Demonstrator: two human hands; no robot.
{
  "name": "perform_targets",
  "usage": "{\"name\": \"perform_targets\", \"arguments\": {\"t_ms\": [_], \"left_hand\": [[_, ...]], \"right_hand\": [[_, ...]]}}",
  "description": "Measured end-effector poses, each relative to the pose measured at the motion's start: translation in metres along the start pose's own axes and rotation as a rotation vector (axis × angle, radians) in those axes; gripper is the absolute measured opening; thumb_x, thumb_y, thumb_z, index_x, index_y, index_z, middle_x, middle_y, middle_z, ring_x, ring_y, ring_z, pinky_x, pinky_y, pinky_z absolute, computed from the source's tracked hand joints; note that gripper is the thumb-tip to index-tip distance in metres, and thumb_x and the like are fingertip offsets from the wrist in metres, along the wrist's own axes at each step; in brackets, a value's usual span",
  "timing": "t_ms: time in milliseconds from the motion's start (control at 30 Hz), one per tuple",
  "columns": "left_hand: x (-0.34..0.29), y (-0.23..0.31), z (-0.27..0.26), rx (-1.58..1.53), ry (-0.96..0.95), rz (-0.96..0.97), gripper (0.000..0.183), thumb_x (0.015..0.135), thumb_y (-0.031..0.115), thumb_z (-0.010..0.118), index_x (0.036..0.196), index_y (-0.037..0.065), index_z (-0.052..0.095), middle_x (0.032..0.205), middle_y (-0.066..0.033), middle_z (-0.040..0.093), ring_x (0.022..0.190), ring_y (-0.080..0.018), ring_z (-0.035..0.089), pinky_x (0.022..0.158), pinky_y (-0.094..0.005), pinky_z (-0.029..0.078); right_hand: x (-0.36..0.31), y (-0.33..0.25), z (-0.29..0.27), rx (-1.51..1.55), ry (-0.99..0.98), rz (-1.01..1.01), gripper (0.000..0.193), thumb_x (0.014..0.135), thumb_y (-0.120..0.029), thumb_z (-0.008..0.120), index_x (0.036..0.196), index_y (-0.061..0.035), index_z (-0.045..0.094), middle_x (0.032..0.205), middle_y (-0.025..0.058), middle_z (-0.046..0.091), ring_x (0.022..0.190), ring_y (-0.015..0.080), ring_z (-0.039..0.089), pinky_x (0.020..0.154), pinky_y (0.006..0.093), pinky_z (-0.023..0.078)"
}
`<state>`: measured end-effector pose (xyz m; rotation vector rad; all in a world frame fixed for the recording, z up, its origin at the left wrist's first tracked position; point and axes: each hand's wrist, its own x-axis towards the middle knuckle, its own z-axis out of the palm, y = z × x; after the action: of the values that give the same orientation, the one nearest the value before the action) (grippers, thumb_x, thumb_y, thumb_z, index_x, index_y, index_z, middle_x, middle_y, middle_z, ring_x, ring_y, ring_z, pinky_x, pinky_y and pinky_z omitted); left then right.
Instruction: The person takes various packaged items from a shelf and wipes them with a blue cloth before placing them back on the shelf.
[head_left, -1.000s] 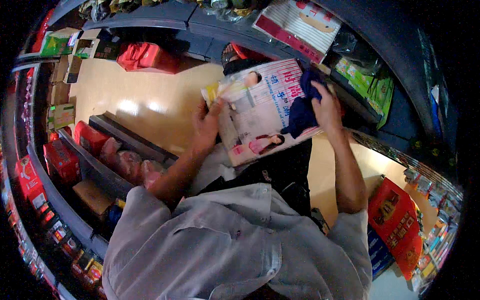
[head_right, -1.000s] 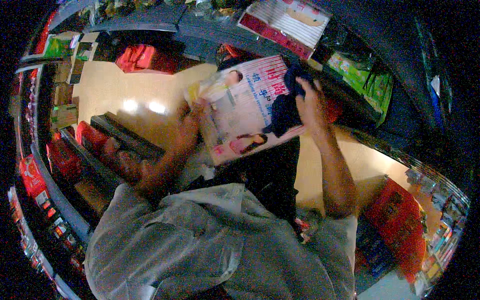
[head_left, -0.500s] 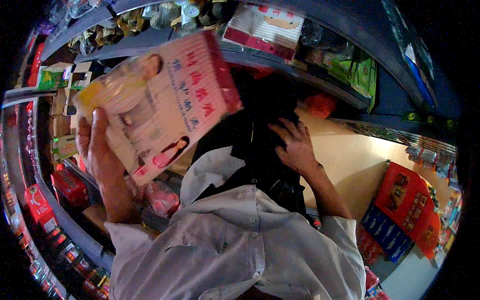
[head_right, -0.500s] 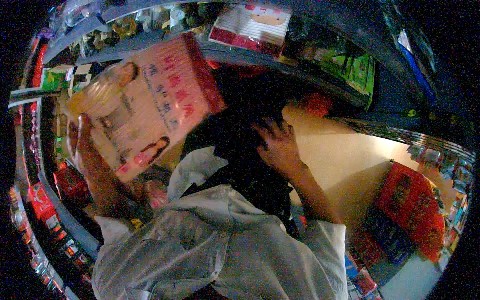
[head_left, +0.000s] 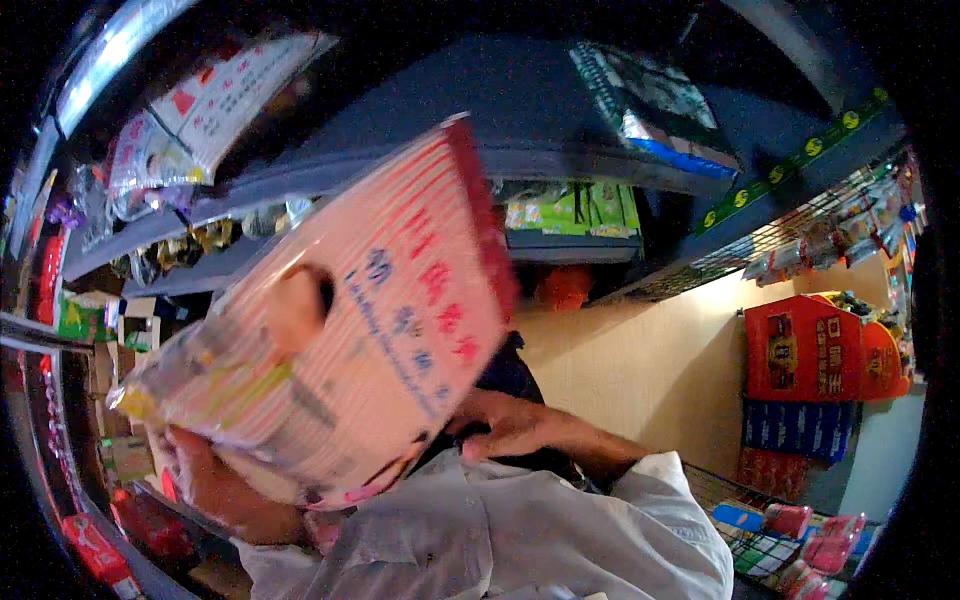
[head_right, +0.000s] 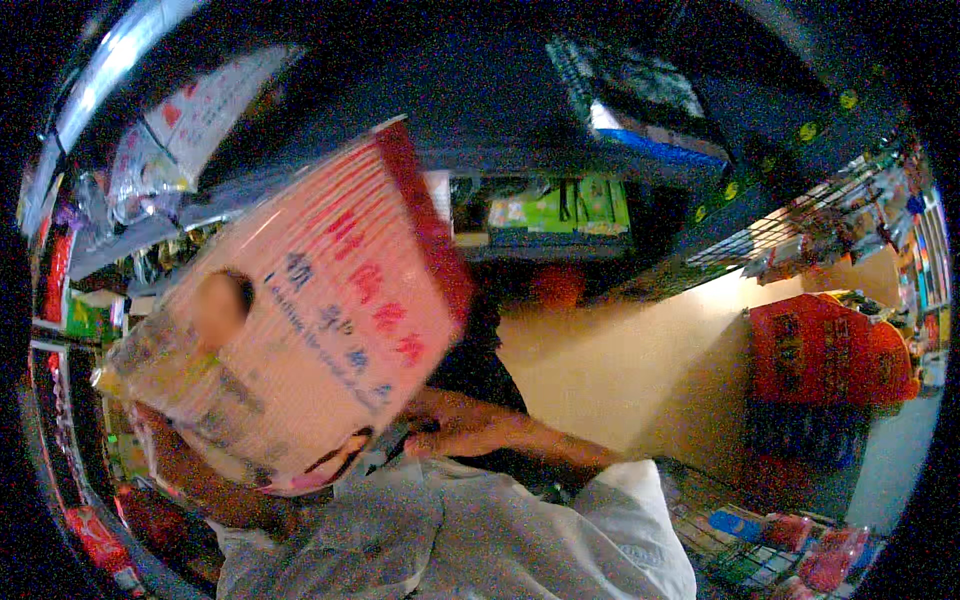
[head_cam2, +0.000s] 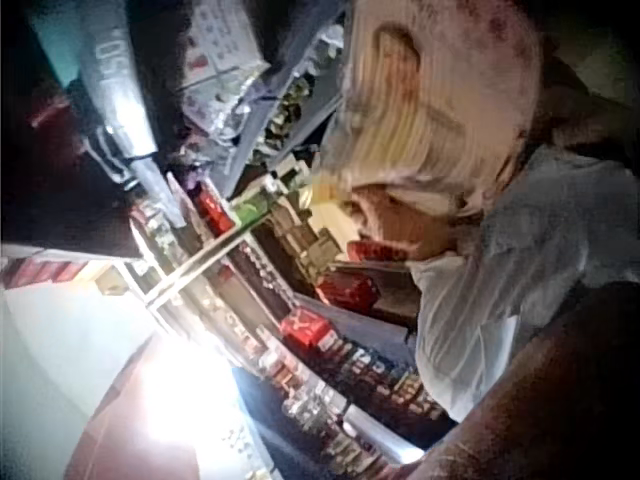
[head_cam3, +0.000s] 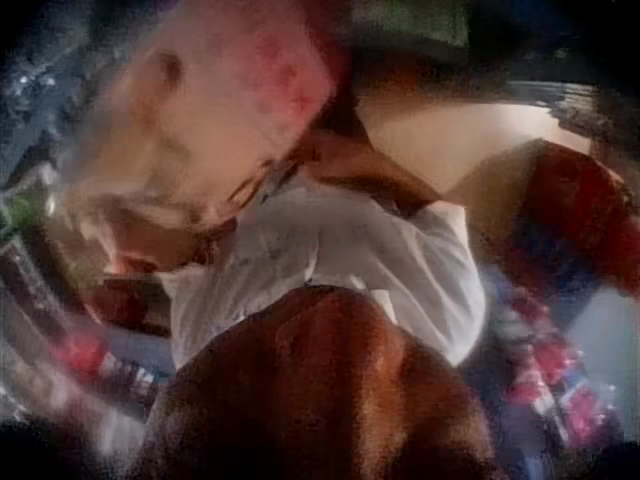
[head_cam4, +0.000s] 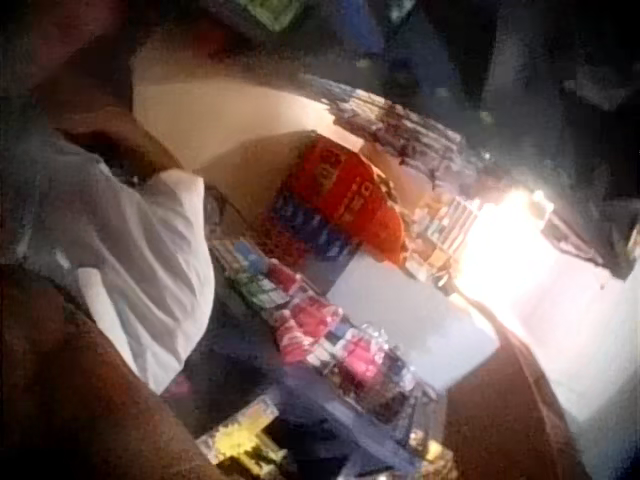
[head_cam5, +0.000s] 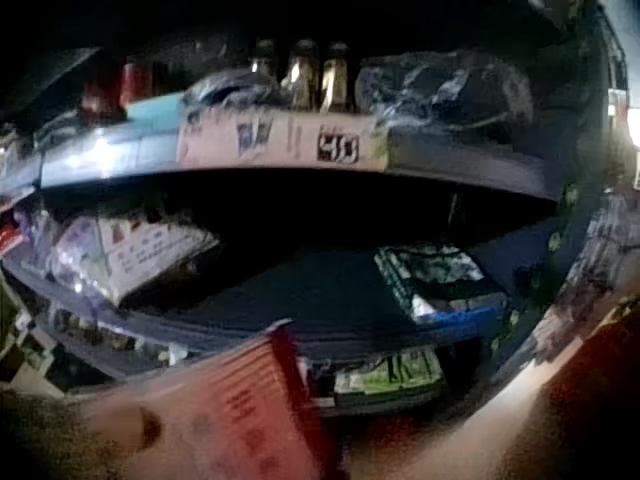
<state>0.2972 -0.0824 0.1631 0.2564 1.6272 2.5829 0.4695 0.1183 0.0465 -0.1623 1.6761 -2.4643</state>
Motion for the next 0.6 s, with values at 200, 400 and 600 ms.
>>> {"name": "perform_targets", "arguments": {"t_ms": [200, 400, 600], "left_hand": [[0.023, -0.038, 0.038, -0.229, -0.393, -0.091, 0.043, 0.088, 0.011, 0.057, 0.128, 0.006, 0.041, 0.117, -0.0073, 0.055, 0.105, -0.0171, 0.055, 0.093, -0.033, 0.044], [0.047, -0.08, 0.15, -0.23, -0.603, -0.371, 0.054, 0.077, -0.004, 0.058, 0.128, -0.001, 0.042, 0.124, -0.0124, 0.053, 0.113, -0.0227, 0.053, 0.097, -0.0348, 0.042], [0.065, -0.139, 0.268, -0.079, -0.89, -0.449, 0.043, 0.079, -0.004, 0.06, 0.121, -0.002, 0.051, 0.109, -0.0101, 0.062, 0.097, -0.0185, 0.06, 0.087, -0.03, 0.048]], "right_hand": [[0.001, -0.054, -0.003, 0.303, 0.923, -0.491, 0.038, 0.081, -0.004, 0.064, 0.116, -0.0008, 0.049, 0.099, 0.0104, 0.06, 0.089, 0.022, 0.06, 0.077, 0.0362, 0.051], [-0.043, -0.161, -0.116, -0.003, 1.041, -0.631, 0.046, 0.071, 0.005, 0.06, 0.115, 0.0023, 0.048, 0.093, 0.0143, 0.061, 0.067, 0.021, 0.061, 0.053, 0.0301, 0.051], [-0.095, -0.267, -0.292, -0.694, 1.044, -0.413, 0.034, 0.072, 0.006, 0.059, 0.104, 0.0002, 0.054, 0.088, 0.0083, 0.061, 0.068, 0.0166, 0.058, 0.061, 0.0285, 0.049]]}}
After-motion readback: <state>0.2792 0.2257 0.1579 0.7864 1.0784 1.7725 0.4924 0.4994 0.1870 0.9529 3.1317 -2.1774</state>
